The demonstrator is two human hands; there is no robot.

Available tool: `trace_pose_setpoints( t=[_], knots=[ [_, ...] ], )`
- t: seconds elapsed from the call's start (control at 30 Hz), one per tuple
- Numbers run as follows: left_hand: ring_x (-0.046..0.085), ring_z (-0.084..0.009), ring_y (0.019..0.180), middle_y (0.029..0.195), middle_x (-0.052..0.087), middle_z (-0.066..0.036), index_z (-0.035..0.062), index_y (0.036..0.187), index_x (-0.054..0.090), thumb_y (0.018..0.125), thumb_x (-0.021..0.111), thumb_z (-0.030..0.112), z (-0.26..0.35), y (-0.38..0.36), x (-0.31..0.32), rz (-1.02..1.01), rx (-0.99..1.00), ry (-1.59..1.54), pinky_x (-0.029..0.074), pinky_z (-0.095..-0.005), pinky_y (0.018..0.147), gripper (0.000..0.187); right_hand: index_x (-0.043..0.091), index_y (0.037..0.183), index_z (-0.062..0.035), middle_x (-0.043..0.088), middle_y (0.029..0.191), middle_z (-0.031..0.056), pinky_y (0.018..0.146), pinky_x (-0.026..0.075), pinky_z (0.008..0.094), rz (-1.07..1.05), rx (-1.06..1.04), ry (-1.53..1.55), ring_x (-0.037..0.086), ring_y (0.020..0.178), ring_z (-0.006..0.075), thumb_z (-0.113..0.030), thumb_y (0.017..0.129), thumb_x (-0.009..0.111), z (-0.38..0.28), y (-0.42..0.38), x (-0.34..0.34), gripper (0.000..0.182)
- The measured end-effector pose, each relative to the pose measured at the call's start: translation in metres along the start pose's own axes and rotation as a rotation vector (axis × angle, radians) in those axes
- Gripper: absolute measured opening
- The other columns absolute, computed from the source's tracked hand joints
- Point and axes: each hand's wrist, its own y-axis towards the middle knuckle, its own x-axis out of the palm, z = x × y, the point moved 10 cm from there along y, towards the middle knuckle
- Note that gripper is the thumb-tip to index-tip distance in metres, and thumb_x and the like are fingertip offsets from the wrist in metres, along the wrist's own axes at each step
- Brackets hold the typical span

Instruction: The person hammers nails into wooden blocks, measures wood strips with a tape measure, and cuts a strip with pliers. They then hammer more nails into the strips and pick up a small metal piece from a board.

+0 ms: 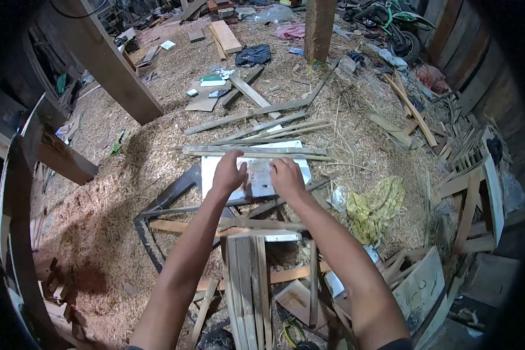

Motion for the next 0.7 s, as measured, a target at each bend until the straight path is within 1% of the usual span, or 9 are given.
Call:
trace_pose_setpoints(
  t=[0.07, 0.2, 0.33, 0.37, 0.47, 0.53, 0.63, 0.67, 0.7],
  knots=[
    [0.064, -0.0408, 0.106, 0.109, 0.068, -0.021, 0.0013, 0.118, 0.062, 0.084, 0.069, 0.016, -0.012, 0.010, 0.013, -0.033, 0.018, 0.115, 0.051, -0.0473, 0.094, 0.037, 0.069, 0.094, -0.0020, 0.068, 0.095, 0.0179, 0.086, 0.049, 0.0492, -0.045, -0.010, -0.077, 0.063, 0.096, 0.0395, -0.009, 0.088, 0.063, 0.010, 0.016, 0.020, 0.010],
    [0.064, -0.0407, 0.105, 0.112, 0.068, -0.021, 0.0030, 0.119, 0.061, 0.085, 0.069, 0.017, -0.021, 0.010, 0.010, -0.004, -0.018, 0.022, 0.052, -0.0480, 0.092, 0.038, 0.068, 0.093, -0.0018, 0.068, 0.096, 0.0179, 0.086, 0.049, 0.0504, 0.038, 0.094, -0.047, 0.063, 0.096, 0.0388, -0.011, 0.088, 0.063, 0.021, 0.019, 0.023, 0.011],
    [0.067, -0.0381, 0.093, 0.096, 0.071, -0.019, 0.0021, 0.099, 0.067, 0.088, 0.066, 0.018, -0.007, -0.021, -0.023, -0.029, -0.217, -0.075, 0.053, -0.0456, 0.083, 0.019, 0.068, 0.091, -0.0035, 0.070, 0.087, 0.0155, 0.084, 0.049, 0.0494, -0.004, 0.308, 0.111, 0.065, 0.088, 0.0398, -0.019, 0.091, 0.063, -0.003, -0.011, -0.004, 0.016],
    [0.068, -0.0377, 0.089, 0.089, 0.071, -0.020, 0.0013, 0.092, 0.067, 0.089, 0.066, 0.018, 0.003, -0.034, -0.038, 0.015, -0.249, -0.149, 0.052, -0.0453, 0.081, 0.017, 0.068, 0.089, -0.0047, 0.069, 0.081, 0.0151, 0.082, 0.048, 0.0499, -0.024, 0.331, 0.077, 0.065, 0.084, 0.0402, -0.021, 0.093, 0.063, -0.015, -0.021, -0.015, 0.018],
    [0.069, -0.0382, 0.086, 0.088, 0.070, -0.021, -0.0008, 0.092, 0.066, 0.092, 0.065, 0.020, 0.033, -0.080, -0.069, -0.118, -0.433, -0.162, 0.053, -0.0443, 0.079, 0.021, 0.066, 0.088, -0.0042, 0.067, 0.080, 0.0171, 0.073, 0.048, 0.0500, -0.096, 0.366, 0.094, 0.065, 0.080, 0.0394, -0.023, 0.094, 0.064, -0.064, -0.058, -0.056, 0.020],
    [0.070, -0.0374, 0.085, 0.089, 0.071, -0.021, -0.0020, 0.093, 0.066, 0.093, 0.065, 0.020, 0.065, -0.113, -0.099, -0.144, -0.426, -0.270, 0.054, -0.0430, 0.078, 0.022, 0.062, 0.089, -0.0044, 0.065, 0.079, 0.0163, 0.071, 0.048, 0.0489, -0.063, 0.308, 0.072, 0.064, 0.077, 0.0391, -0.020, 0.093, 0.065, -0.105, -0.081, -0.094, 0.017],
    [0.071, -0.0333, 0.086, 0.089, 0.071, -0.020, -0.0014, 0.098, 0.067, 0.092, 0.066, 0.017, 0.122, -0.165, -0.153, -0.171, -0.508, -0.314, 0.054, -0.0405, 0.080, 0.020, 0.059, 0.085, -0.0025, 0.062, 0.080, 0.0147, 0.068, 0.049, 0.0446, -0.137, 0.477, 0.179, 0.061, 0.071, 0.0351, -0.015, 0.091, 0.069, -0.159, -0.118, -0.148, 0.017],
    [0.071, -0.0315, 0.086, 0.089, 0.071, -0.019, -0.0010, 0.100, 0.067, 0.092, 0.066, 0.016, 0.144, -0.180, -0.173, -0.173, -0.553, -0.355, 0.054, -0.0393, 0.081, 0.018, 0.059, 0.087, -0.0019, 0.063, 0.082, 0.0152, 0.068, 0.050, 0.0436, -0.141, 0.395, 0.101, 0.063, 0.074, 0.0349, -0.013, 0.091, 0.069, -0.198, -0.118, -0.180, 0.016],
    [0.071, -0.0300, 0.087, 0.090, 0.071, -0.019, -0.0009, 0.100, 0.066, 0.092, 0.066, 0.015, 0.164, -0.183, -0.193, -0.166, -0.557, -0.359, 0.054, -0.0386, 0.081, 0.018, 0.059, 0.089, -0.0018, 0.063, 0.082, 0.0156, 0.069, 0.050, 0.0433, -0.167, 0.467, 0.167, 0.063, 0.076, 0.0355, -0.013, 0.091, 0.068, -0.215, -0.125, -0.199, 0.014]
  ],
)
